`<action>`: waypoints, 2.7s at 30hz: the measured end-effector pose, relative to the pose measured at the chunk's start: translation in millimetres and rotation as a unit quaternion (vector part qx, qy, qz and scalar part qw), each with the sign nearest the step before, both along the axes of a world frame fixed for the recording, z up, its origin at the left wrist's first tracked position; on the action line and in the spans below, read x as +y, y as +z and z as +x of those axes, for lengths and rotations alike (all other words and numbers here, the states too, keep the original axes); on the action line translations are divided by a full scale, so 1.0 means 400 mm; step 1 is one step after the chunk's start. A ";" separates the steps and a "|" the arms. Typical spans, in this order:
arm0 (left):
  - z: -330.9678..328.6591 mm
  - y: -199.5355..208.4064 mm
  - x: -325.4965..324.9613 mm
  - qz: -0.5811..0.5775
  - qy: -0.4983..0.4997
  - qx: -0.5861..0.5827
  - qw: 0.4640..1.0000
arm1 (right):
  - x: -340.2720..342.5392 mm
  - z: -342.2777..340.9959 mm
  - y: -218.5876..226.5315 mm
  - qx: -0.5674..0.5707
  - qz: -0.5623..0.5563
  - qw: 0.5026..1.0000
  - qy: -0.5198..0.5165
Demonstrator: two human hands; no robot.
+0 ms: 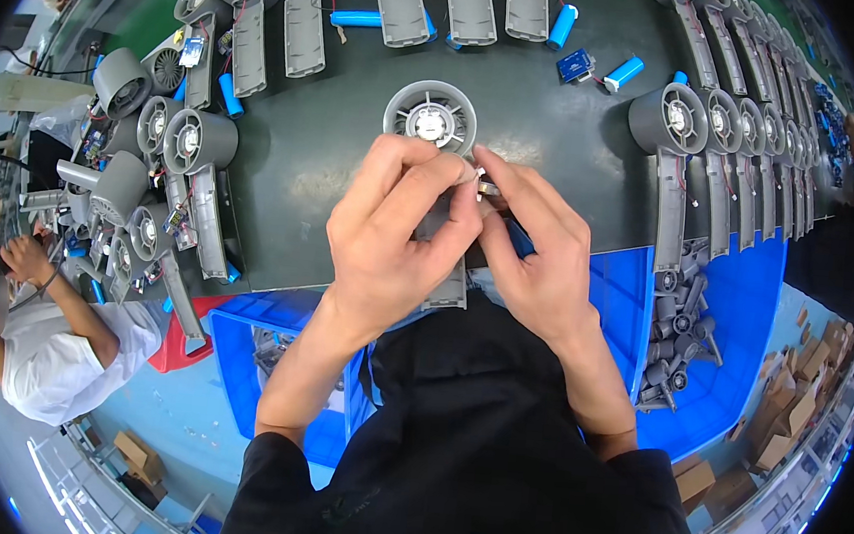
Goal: Manual assembly of small components onto circular metal housings on an industrial production line.
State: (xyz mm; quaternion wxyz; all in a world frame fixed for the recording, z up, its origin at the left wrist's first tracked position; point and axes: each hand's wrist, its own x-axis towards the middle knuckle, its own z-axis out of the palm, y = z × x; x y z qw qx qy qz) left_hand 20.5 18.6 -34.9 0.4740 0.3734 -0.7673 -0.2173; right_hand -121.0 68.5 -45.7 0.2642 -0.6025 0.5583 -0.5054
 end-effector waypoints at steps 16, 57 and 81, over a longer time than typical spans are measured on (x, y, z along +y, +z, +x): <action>-0.003 0.000 0.008 0.023 -0.001 0.004 1.000 | 0.004 0.000 -0.005 -0.021 0.019 1.000 -0.005; -0.003 0.008 0.006 0.013 -0.010 -0.028 0.999 | -0.021 0.008 -0.070 0.068 -0.144 0.984 -0.078; 0.004 0.012 0.006 0.005 -0.032 -0.068 0.997 | -0.028 0.002 -0.080 0.101 -0.197 0.972 -0.082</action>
